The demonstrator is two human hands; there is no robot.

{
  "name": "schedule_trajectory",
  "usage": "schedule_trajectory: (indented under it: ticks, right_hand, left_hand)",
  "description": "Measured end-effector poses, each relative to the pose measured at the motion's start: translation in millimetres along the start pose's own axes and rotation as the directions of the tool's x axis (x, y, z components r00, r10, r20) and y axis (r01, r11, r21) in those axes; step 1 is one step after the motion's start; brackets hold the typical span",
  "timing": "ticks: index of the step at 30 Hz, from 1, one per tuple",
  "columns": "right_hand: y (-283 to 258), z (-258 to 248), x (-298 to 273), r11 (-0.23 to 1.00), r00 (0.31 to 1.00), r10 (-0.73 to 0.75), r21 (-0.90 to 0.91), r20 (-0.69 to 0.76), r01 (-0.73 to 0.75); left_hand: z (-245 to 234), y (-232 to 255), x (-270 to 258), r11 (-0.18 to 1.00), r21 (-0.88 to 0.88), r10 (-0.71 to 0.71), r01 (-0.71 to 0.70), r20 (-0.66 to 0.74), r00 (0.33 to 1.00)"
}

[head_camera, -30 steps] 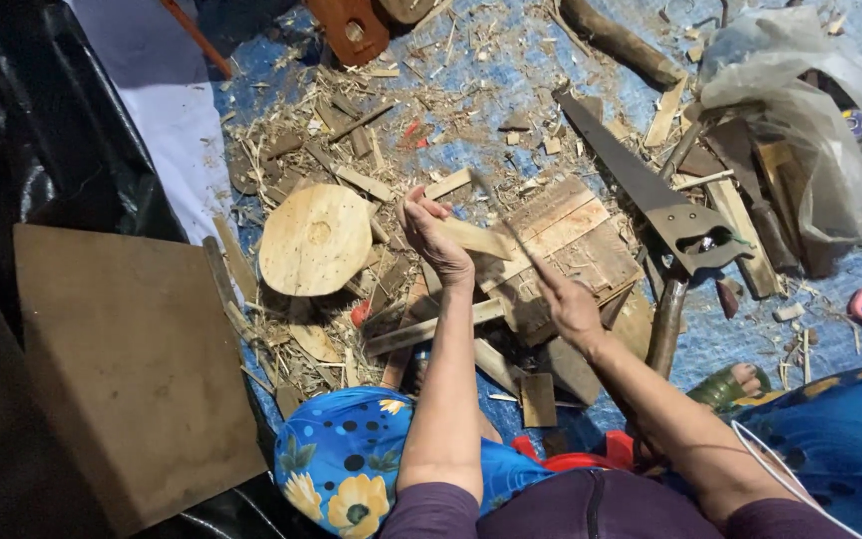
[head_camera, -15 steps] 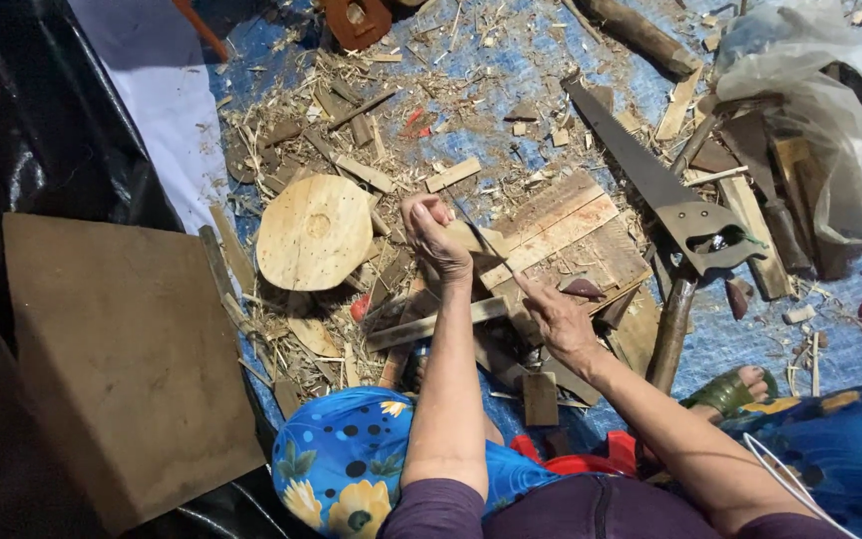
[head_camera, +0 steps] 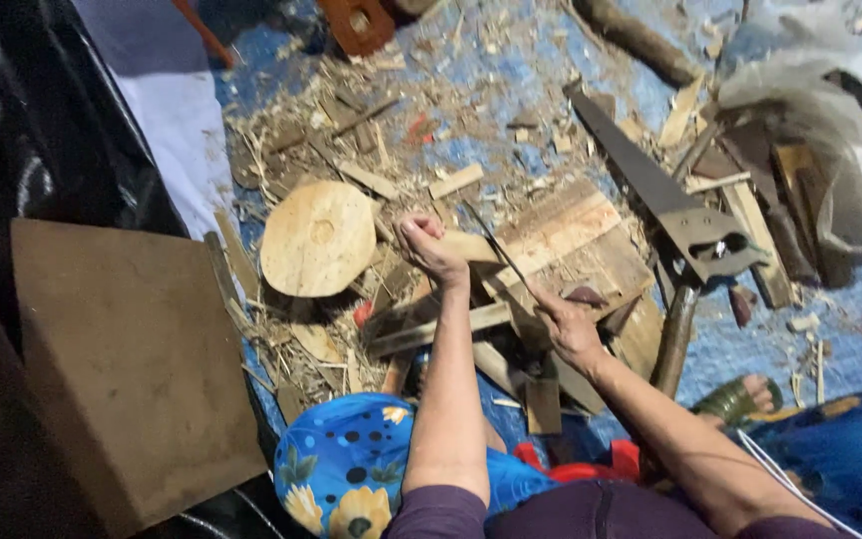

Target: Shaping a piece of wood using a hand-held curved blade

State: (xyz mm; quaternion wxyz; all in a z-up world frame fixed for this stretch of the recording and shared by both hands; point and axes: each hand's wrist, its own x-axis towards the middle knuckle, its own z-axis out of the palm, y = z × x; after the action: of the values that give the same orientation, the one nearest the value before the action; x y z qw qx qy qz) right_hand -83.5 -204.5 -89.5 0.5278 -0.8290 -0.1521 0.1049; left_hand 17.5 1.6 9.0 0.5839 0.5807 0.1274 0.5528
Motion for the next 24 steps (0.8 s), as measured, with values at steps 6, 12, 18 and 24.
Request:
schedule_trajectory:
  ticks: [6,12,18,24]
  right_hand:
    - [3,-7,-5,0.986,0.998,0.031,-0.166,0.048,-0.022]
    - [-7,-14,2,0.970,0.998,0.023,-0.244,0.050,-0.010]
    - [-5,-11,4,0.995,0.999,0.033,-0.091,0.034,-0.030]
    - [0,-16,1,0.989,0.989,0.114,-0.105,0.097,-0.104]
  left_hand:
    - [9,-11,0,1.000,0.003,0.002,-0.002,-0.022,1.000]
    - [29,-12,-3,0.998,-0.037,0.041,-0.040,0.014,0.999]
    - [20,-21,-2,0.982,0.172,0.065,-0.083,0.111,0.992]
    - [13,-22,1,0.998,0.029,0.047,-0.048,0.038,0.998]
